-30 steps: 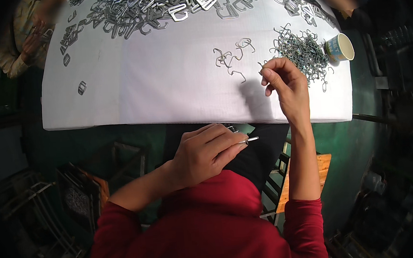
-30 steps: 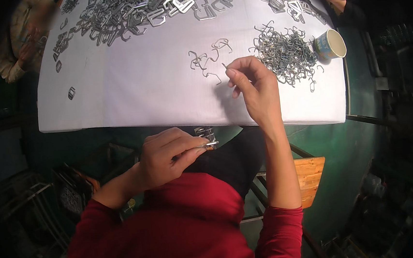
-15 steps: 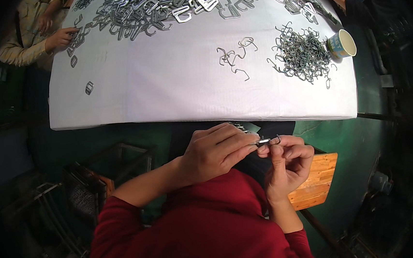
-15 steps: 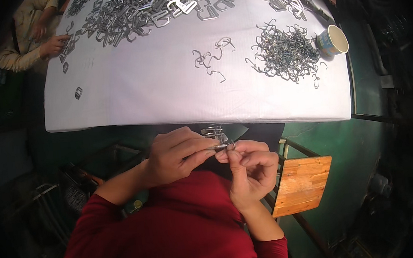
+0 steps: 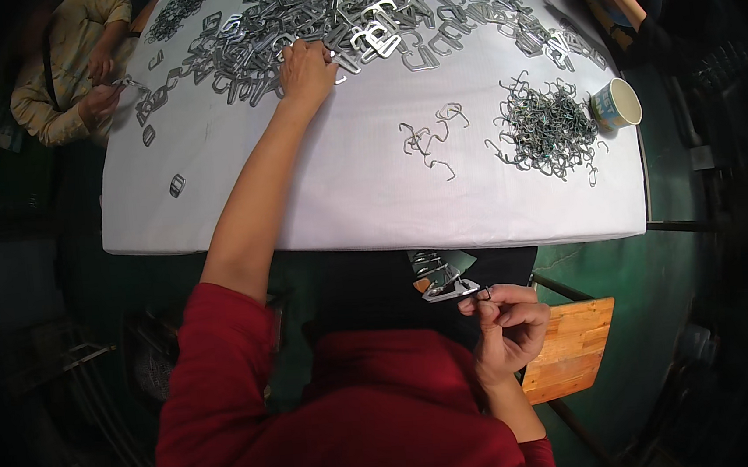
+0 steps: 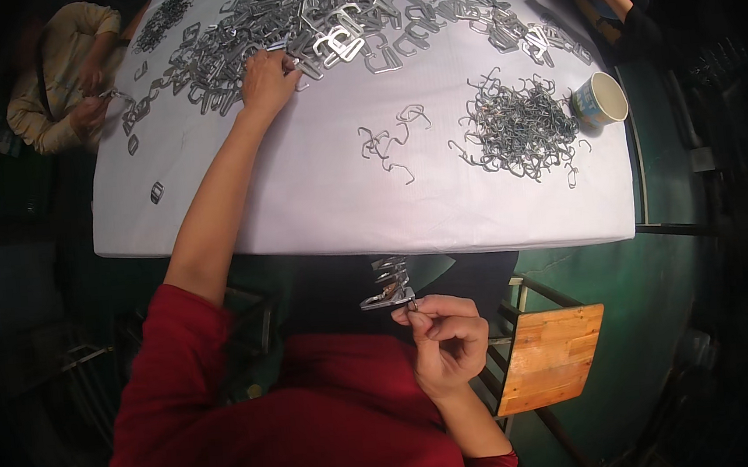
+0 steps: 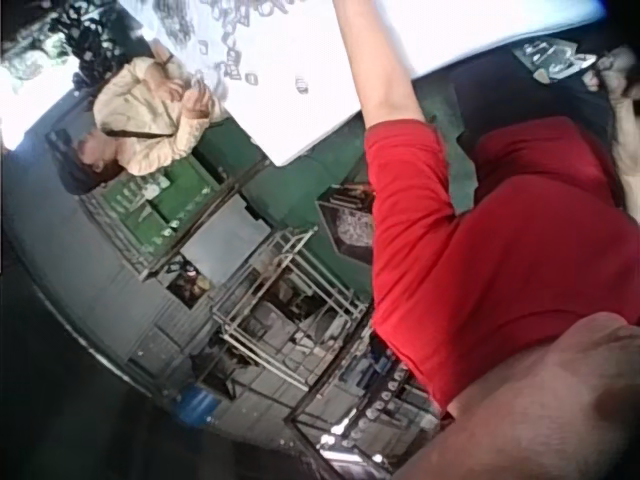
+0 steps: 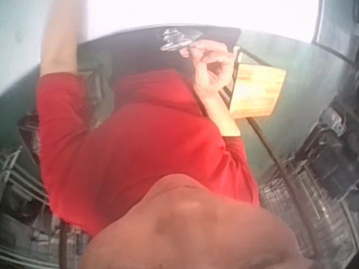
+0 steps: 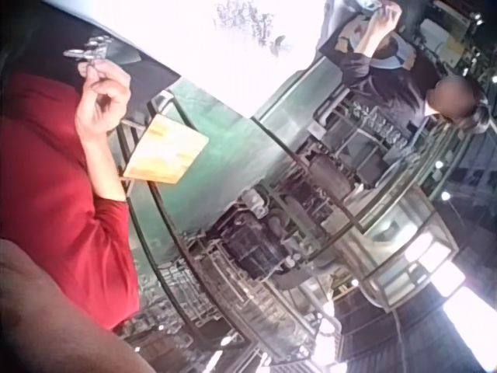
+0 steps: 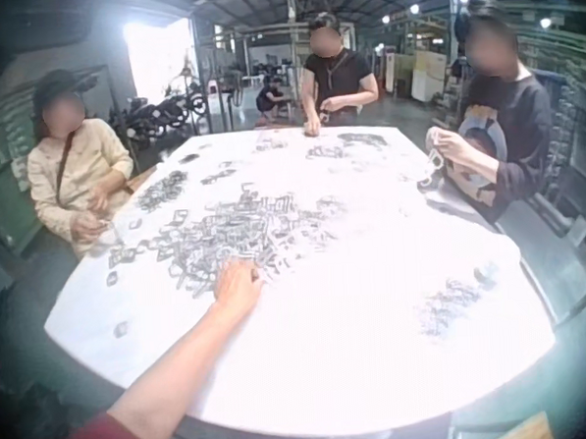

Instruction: The person takes metal hooks from a table and hangs them onto a rack.

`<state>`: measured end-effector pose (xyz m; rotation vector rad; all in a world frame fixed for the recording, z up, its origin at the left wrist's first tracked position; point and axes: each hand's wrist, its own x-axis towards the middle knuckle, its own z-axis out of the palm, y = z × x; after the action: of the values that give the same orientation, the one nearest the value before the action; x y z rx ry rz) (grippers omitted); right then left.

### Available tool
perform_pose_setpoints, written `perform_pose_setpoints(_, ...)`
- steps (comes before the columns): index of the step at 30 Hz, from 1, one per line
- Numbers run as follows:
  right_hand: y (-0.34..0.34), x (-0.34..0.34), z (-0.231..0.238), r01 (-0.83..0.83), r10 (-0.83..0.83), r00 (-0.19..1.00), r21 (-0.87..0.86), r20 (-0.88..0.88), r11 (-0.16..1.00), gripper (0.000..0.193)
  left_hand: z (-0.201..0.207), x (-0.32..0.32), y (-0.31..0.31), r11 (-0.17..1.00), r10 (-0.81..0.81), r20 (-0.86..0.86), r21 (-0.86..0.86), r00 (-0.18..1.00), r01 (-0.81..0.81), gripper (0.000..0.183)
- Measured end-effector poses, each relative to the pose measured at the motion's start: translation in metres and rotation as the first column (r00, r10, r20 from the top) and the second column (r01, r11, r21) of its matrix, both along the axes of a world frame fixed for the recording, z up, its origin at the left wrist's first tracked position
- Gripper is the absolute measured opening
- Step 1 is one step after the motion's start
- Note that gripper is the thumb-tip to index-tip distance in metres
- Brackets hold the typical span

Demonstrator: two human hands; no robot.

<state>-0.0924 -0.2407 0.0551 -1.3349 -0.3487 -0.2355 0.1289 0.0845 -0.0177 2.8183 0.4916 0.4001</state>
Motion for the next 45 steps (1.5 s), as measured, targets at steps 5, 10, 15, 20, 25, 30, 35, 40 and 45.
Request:
perform_pose_setpoints(5,-0.001,0.004,-0.011,-0.04,0.04,0.999,0.019,0.02,0.999,0.022,-0.016,-0.011,0.001,0.993,0.018,0.174,0.113,0.985,-0.038,0.032)
perform_pose_setpoints(10,-0.003,0.004,-0.017,-0.036,0.036,0.999,0.006,0.034,0.999,0.022,-0.01,-0.006,0.007,0.982,-0.118,0.054,0.152,0.992,0.109,0.028)
perform_pose_setpoints(15,-0.002,0.004,-0.021,-0.036,0.037,0.998,-0.024,0.042,0.999,0.022,-0.009,-0.022,0.012,0.971,-0.047,0.003,0.237,0.999,0.045,0.031)
perform_pose_setpoints(20,-0.002,0.0,-0.022,-0.022,0.023,0.999,-0.032,0.027,0.999,0.022,-0.014,-0.026,0.018,0.988,-0.044,0.167,0.152,0.985,0.018,0.03)
perform_pose_setpoints(25,-0.002,0.001,-0.019,-0.023,0.024,0.999,-0.012,0.04,1.0,0.02,0.003,-0.024,0.001,0.981,-0.142,0.135,0.154,0.981,0.12,0.025)
perform_pose_setpoints(30,-0.002,0.001,-0.02,-0.024,0.025,0.998,-0.023,0.05,0.999,0.021,0.003,-0.016,-0.009,0.982,-0.054,0.008,0.183,0.998,0.052,0.025)
perform_pose_setpoints(35,-0.001,0.001,-0.021,-0.008,0.01,0.999,-0.038,0.049,0.999,0.02,0.046,-0.071,-0.047,0.812,-0.196,0.056,-0.55,0.979,0.194,0.017)
perform_pose_setpoints(40,-0.001,0.004,-0.031,-0.004,0.005,1.0,-0.066,0.007,0.998,0.018,0.09,-0.174,-0.136,0.563,-0.417,0.19,-0.714,0.889,0.417,0.012)
perform_pose_setpoints(45,0.005,0.008,-0.032,0.002,0.001,0.999,-0.098,0.036,0.995,0.016,0.114,-0.207,-0.154,0.583,-0.437,0.291,-0.629,0.851,0.515,0.012)
